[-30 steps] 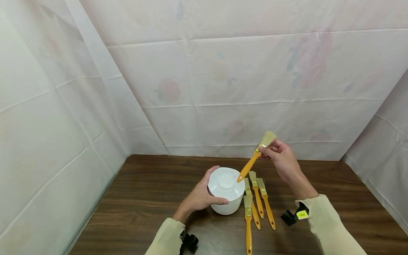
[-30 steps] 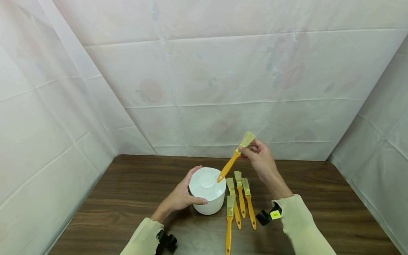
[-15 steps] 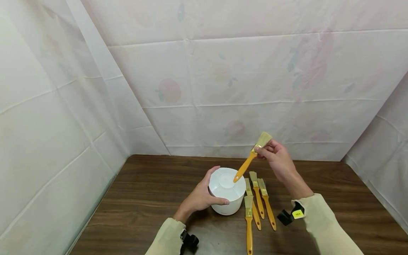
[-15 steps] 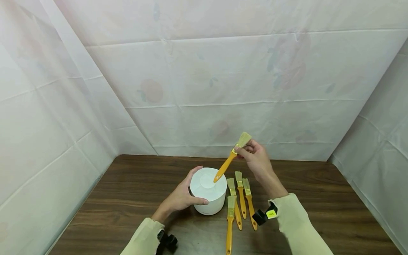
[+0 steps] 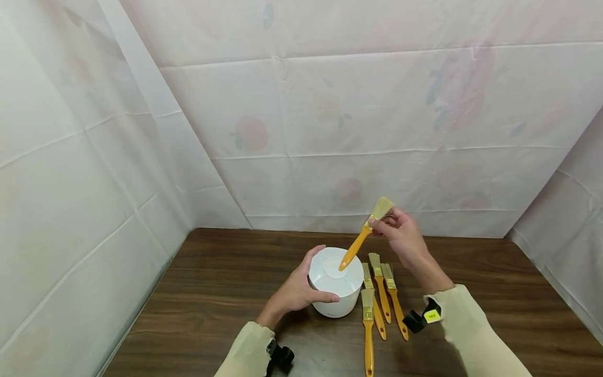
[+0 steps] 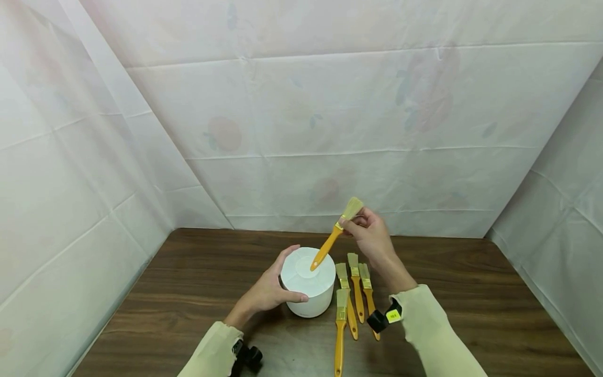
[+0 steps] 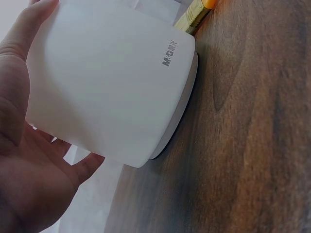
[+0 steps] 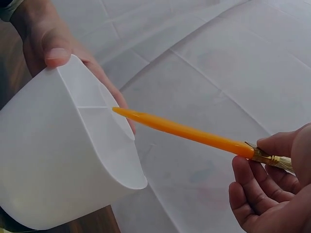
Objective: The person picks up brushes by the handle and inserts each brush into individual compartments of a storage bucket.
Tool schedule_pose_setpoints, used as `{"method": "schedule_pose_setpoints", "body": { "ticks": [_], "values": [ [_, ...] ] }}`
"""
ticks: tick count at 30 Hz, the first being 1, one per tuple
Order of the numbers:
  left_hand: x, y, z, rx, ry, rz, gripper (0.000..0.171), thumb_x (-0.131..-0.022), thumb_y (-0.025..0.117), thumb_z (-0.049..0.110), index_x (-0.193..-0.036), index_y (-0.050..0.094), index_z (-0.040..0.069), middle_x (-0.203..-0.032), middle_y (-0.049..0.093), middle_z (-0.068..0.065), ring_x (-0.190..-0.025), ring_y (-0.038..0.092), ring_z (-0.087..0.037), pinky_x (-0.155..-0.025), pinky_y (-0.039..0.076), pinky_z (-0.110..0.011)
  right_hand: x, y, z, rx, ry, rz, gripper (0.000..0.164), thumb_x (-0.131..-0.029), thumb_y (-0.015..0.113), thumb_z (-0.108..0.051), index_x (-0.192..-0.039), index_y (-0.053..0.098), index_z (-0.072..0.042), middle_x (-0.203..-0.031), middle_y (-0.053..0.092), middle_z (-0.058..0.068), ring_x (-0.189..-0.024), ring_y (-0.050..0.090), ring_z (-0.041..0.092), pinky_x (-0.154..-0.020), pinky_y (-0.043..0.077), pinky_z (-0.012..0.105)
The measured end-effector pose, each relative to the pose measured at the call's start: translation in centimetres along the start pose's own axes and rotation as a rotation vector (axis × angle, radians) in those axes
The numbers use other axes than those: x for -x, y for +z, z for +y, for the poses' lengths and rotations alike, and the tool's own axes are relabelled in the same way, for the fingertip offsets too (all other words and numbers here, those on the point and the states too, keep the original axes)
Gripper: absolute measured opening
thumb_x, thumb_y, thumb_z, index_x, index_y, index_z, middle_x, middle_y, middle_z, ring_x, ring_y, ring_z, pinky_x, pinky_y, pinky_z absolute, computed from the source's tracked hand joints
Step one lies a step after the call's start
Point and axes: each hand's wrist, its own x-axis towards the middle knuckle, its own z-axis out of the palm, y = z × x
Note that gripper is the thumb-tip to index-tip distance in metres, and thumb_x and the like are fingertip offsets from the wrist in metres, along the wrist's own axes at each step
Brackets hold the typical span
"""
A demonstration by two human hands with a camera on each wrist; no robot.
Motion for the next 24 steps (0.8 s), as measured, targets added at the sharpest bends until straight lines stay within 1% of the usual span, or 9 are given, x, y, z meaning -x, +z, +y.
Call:
{"method": "schedule_pose_setpoints", "body": {
  "ticks": [4, 6, 11, 12, 14, 18, 19, 21, 24],
  "values": [
    [0.0, 0.0, 0.1, 0.005, -0.002, 0.001, 0.110, -0.068, 0.093, 0.029, -0.151, 0.021, 0.046, -0.143, 0.046, 0.005, -0.129, 0.047, -0.018, -0.109, 0.034, -0.054, -0.1, 0.4, 0.2, 0.004, 0.004, -0.007, 0.035, -0.097, 0.065, -0.016, -0.122, 0.054, 0.005, -0.091, 0.068, -0.003, -0.084, 0.064, 0.011, -0.083, 0.055, 0.029],
    [-0.1, 0.0, 0.0, 0.003, -0.004, 0.002, 0.111, -0.068, 0.093, 0.028, -0.151, 0.021, 0.045, -0.143, 0.046, 0.006, -0.129, 0.047, -0.017, -0.109, 0.034, -0.053, -0.1, 0.5, 0.3, 0.014, 0.006, -0.007, 0.034, -0.097, 0.065, -0.017, -0.121, 0.055, 0.005, -0.092, 0.068, -0.001, -0.084, 0.064, 0.012, -0.083, 0.055, 0.030],
    [-0.3, 0.1, -0.1, 0.004, -0.014, 0.000, 0.113, -0.069, 0.093, 0.022, -0.154, 0.020, 0.038, -0.144, 0.046, 0.002, -0.131, 0.047, -0.021, -0.110, 0.033, -0.056, -0.1, 1.0, 0.6, 0.038, 0.014, -0.004, 0.033, -0.096, 0.066, -0.016, -0.120, 0.056, 0.003, -0.093, 0.068, 0.003, -0.085, 0.065, 0.017, -0.080, 0.055, 0.028],
    [-0.3, 0.1, -0.2, 0.003, -0.014, -0.001, 0.113, -0.069, 0.093, 0.023, -0.154, 0.020, 0.038, -0.144, 0.046, 0.002, -0.131, 0.047, -0.021, -0.110, 0.033, -0.055, 0.0, 1.1, 0.6, 0.039, 0.015, -0.006, 0.032, -0.096, 0.066, -0.016, -0.120, 0.056, 0.003, -0.093, 0.068, 0.004, -0.087, 0.065, 0.020, -0.080, 0.055, 0.028],
    [-0.3, 0.1, -0.2, 0.004, -0.011, -0.004, 0.113, -0.069, 0.093, 0.024, -0.153, 0.019, 0.039, -0.144, 0.046, 0.003, -0.131, 0.047, -0.020, -0.109, 0.033, -0.055, 0.0, 1.3, 0.8, 0.037, 0.018, -0.011, 0.032, -0.096, 0.067, -0.016, -0.120, 0.056, 0.003, -0.094, 0.068, 0.004, -0.087, 0.065, 0.020, -0.080, 0.055, 0.027],
    [-0.2, 0.1, -0.1, 0.002, 0.010, -0.008, 0.111, -0.069, 0.092, 0.030, -0.152, 0.019, 0.043, -0.142, 0.047, 0.005, -0.130, 0.048, -0.018, -0.108, 0.035, -0.053, 0.1, 1.7, 0.9, 0.045, 0.020, -0.027, 0.035, -0.096, 0.067, -0.017, -0.122, 0.056, 0.003, -0.095, 0.068, 0.006, -0.086, 0.065, 0.017, -0.081, 0.055, 0.030],
    [-0.2, 0.1, 0.0, 0.004, 0.015, -0.009, 0.111, -0.069, 0.092, 0.030, -0.152, 0.019, 0.043, -0.142, 0.047, 0.005, -0.130, 0.048, -0.018, -0.108, 0.036, -0.053, 0.1, 1.7, 0.9, 0.050, 0.022, -0.029, 0.035, -0.096, 0.067, -0.018, -0.123, 0.056, 0.003, -0.095, 0.068, 0.007, -0.086, 0.065, 0.015, -0.082, 0.055, 0.031],
    [-0.2, 0.1, 0.0, 0.004, 0.019, -0.010, 0.112, -0.069, 0.092, 0.030, -0.152, 0.019, 0.042, -0.142, 0.047, 0.005, -0.130, 0.048, -0.018, -0.107, 0.036, -0.053, 0.2, 1.9, 1.0, 0.060, 0.025, -0.037, 0.037, -0.096, 0.067, -0.019, -0.124, 0.056, 0.003, -0.097, 0.068, 0.008, -0.086, 0.065, 0.016, -0.082, 0.055, 0.031],
    [-0.2, 0.1, 0.0, 0.006, 0.019, -0.012, 0.112, -0.069, 0.092, 0.030, -0.152, 0.019, 0.043, -0.142, 0.047, 0.005, -0.130, 0.048, -0.018, -0.106, 0.037, -0.052, 0.3, 2.0, 1.0, 0.078, 0.027, -0.043, 0.036, -0.096, 0.067, -0.020, -0.124, 0.056, 0.001, -0.098, 0.069, 0.009, -0.088, 0.066, 0.018, -0.079, 0.055, 0.028]
  ]
}}
